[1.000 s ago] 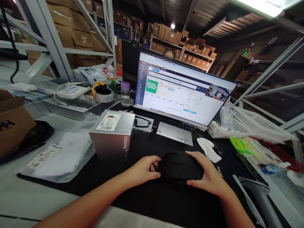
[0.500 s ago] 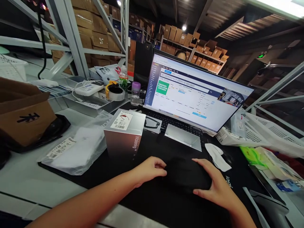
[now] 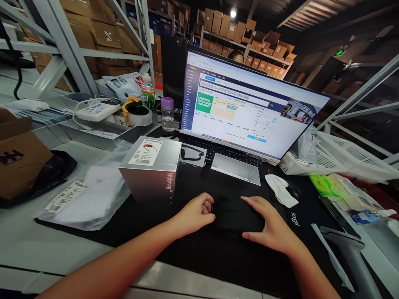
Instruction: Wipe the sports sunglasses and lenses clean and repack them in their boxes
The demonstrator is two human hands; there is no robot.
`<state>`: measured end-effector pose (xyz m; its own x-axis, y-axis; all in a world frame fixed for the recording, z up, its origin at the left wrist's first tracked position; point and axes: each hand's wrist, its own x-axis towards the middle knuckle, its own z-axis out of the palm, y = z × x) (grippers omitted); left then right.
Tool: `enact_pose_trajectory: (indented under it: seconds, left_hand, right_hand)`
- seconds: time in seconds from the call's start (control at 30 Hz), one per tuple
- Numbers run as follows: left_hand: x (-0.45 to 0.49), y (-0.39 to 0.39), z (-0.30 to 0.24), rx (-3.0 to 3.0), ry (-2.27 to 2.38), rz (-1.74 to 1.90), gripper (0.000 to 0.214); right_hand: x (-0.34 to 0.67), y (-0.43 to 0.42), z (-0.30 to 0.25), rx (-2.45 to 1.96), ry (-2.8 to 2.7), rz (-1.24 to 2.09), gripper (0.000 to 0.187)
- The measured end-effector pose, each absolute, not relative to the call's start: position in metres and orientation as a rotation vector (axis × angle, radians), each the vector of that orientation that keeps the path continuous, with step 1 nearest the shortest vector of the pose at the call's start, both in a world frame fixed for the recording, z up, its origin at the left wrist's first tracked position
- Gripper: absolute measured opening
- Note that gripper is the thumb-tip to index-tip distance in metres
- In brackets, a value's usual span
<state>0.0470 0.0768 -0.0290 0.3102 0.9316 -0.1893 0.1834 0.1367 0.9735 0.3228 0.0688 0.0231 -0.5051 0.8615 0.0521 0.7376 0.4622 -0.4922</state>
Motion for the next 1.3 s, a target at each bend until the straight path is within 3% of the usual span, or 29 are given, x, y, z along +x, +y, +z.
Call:
enact_pose_trajectory:
  seconds: [0.1,0.23,0.57,0.7,0.77,0.83,0.9,1.03,1.1,1.2,1.3]
  left_hand:
    - [0.043,0.077,-0.024,1.438,1.184,0.713,0.01]
    - [0.032,0.075,-0.008,1.619,1.268,0.69,0.005]
    - [0.051,0.067,0.048,2.856,0.867,1.032,0.025]
    - [0.109,0.082,0.07,3.145,0.577,0.707,0.008]
    - [0.133,0.089,0.074,3.168,0.466,0.499,0.008]
    - [0.144,0.094,0.075,3.152,0.437,0.451,0.009]
    - [0.143,0.097,0.073,3.06,0.485,0.567,0.006]
    - [0.121,0.1,0.067,2.596,0.773,0.821,0.014]
    - [0.107,0.102,0.059,2.284,1.019,0.842,0.012]
    - [0.087,0.106,0.039,2.022,1.102,0.745,0.048]
    - [0.071,0.102,0.015,1.945,0.966,0.557,0.061]
  right_hand:
    - [0.322,0.069,0.024,-1.371,-2.43,0.595,0.086]
    - [0.318,0.069,0.026,-1.399,-2.441,0.56,0.084]
    - [0.309,0.063,0.027,-1.37,-2.437,0.478,0.083]
    - [0.306,0.057,0.027,-1.315,-2.432,0.434,0.065]
    - [0.306,0.057,0.025,-1.284,-2.439,0.428,0.054]
    - [0.306,0.058,0.023,-1.218,-2.46,0.414,0.054]
    - [0.305,0.059,0.02,-1.135,-2.451,0.402,0.052]
    - [0.292,0.054,0.015,-1.095,-2.195,0.452,0.016]
    - [0.282,0.049,0.013,-1.092,-2.068,0.499,0.012]
    - [0.272,0.044,0.012,-1.094,-1.9,0.577,0.013]
    - [0.271,0.045,0.01,-1.087,-1.789,0.603,0.021]
